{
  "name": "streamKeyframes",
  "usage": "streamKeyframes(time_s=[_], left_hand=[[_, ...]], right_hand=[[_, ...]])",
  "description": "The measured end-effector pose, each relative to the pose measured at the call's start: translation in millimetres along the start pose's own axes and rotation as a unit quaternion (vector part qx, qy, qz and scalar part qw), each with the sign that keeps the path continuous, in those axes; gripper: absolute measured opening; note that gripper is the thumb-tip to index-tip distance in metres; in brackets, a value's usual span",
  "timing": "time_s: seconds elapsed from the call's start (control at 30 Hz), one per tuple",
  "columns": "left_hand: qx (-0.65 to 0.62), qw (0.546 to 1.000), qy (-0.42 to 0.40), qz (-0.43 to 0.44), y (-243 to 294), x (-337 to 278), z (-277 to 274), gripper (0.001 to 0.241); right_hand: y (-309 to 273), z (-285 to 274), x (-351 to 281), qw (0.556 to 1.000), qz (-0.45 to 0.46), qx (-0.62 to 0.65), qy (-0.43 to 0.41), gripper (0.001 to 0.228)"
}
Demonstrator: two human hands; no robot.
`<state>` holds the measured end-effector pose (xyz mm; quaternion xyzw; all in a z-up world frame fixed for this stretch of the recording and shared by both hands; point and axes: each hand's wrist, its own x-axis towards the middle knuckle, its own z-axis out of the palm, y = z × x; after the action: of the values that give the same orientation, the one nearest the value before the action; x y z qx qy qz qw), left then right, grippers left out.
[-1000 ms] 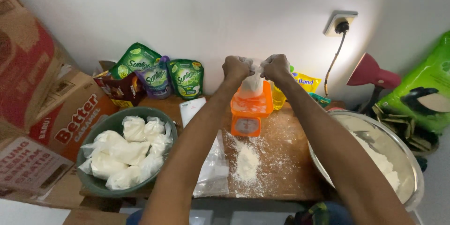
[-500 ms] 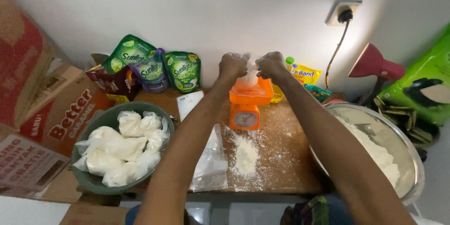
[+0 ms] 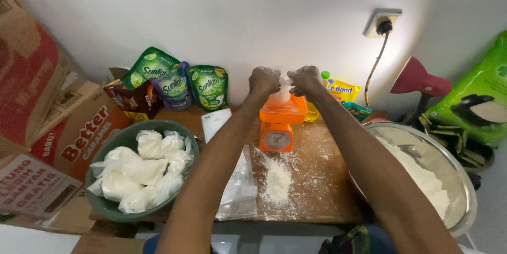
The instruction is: Measuring flour on a scale, mixing it with water in a bowl to create dough, and portioning the dough into bags.
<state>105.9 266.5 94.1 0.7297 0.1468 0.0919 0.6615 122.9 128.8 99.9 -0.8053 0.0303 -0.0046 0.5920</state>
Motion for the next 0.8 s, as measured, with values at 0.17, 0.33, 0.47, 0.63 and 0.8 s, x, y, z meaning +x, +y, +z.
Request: streamKeyframes(time_s=[0.17,0.33,0.47,0.63,0.8], left_hand=[[-0.034,0.999,-0.014,-0.005,6,-7,2,0.023],[-0.046,0.999,-0.015,-0.011,23,-31,-8,0.025],[-0.048,0.999,-0.017,-0.01,23,-33,-7,0.028],[-0.033,0.999,-0.013,0.017,22,-21,3,0.026],[-0.018,0.999,-0.021,0.022,26,-31,-6,0.024]], right_hand=[[13,2,14,0.998,-0.05,-0.003,0.031,0.01],[11,-6,9,0.997,-0.058,-0.029,0.035,0.011],[3,-9,-7,0.999,-0.027,-0.003,0.038,0.014],[4,-9,2,0.998,-0.052,0.017,0.043,0.014],[8,-8,-1,0.998,-0.035,0.026,0.039,0.013]])
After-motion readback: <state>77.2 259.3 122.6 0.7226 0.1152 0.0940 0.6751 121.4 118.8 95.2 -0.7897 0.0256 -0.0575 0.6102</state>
